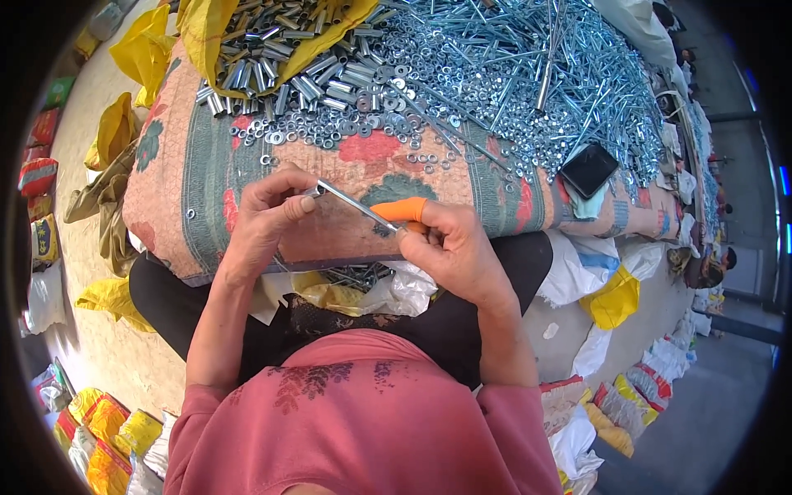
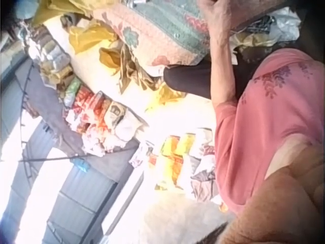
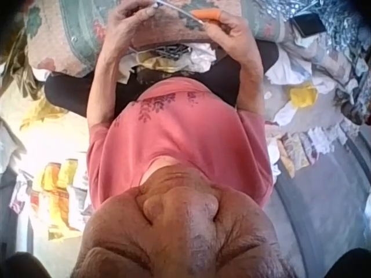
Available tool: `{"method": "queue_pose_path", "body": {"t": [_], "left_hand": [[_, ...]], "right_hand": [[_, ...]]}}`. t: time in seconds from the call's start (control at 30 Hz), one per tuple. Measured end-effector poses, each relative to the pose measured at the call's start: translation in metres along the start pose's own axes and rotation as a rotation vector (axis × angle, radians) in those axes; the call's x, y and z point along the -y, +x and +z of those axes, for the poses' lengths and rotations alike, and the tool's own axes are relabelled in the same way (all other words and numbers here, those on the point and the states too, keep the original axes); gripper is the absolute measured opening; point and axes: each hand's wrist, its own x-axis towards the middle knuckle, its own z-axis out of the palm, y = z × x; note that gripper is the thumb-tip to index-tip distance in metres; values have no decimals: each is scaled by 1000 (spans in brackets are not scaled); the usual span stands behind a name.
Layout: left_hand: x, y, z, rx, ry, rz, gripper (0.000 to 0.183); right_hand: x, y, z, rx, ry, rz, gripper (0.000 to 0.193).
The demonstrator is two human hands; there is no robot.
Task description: The person assembles hardware fasteners by sliding washers onto metal rods, screwing nuts onto the rods, and fitting metal sleeves onto the rods by hand.
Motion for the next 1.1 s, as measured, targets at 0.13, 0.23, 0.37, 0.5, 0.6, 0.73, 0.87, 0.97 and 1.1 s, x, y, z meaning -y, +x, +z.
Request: {"method": "queue_pose_path", "body": {"t": [0.13, 0.23, 0.37, 0.5, 0.6, 0.73, 0.87, 0.97, 1.1], "left_hand": [[-4, -1, 0, 30, -19, -56, 20], [-8, -1, -3, 68, -100, -154, 19], [-4, 2, -2, 171, 164, 53, 18], [-6, -4, 8, 319, 175, 30, 17], [-5, -5, 6, 269, -338, -143, 14], [5, -7, 22, 115, -750, -221, 14], [21, -16, 44, 105, -935, -334, 15], [21, -19, 48, 207, -905, -330, 15], [5, 3, 43, 56, -796, -338, 15]], "right_hand": [[0, 2, -7, 38, -69, -19, 31], [3, 0, -9, 33, -113, -32, 30], [-2, -3, -9, 92, -163, -98, 32], [2, 1, 4, 123, -278, -109, 30], [-5, 3, 12, 101, -143, -8, 23], [-15, 20, 41, -238, -69, -226, 21], [-25, 34, 56, -233, 55, -444, 27], [-20, 44, 52, -183, 389, -371, 32], [-34, 68, 11, -355, -145, -219, 24]]}}
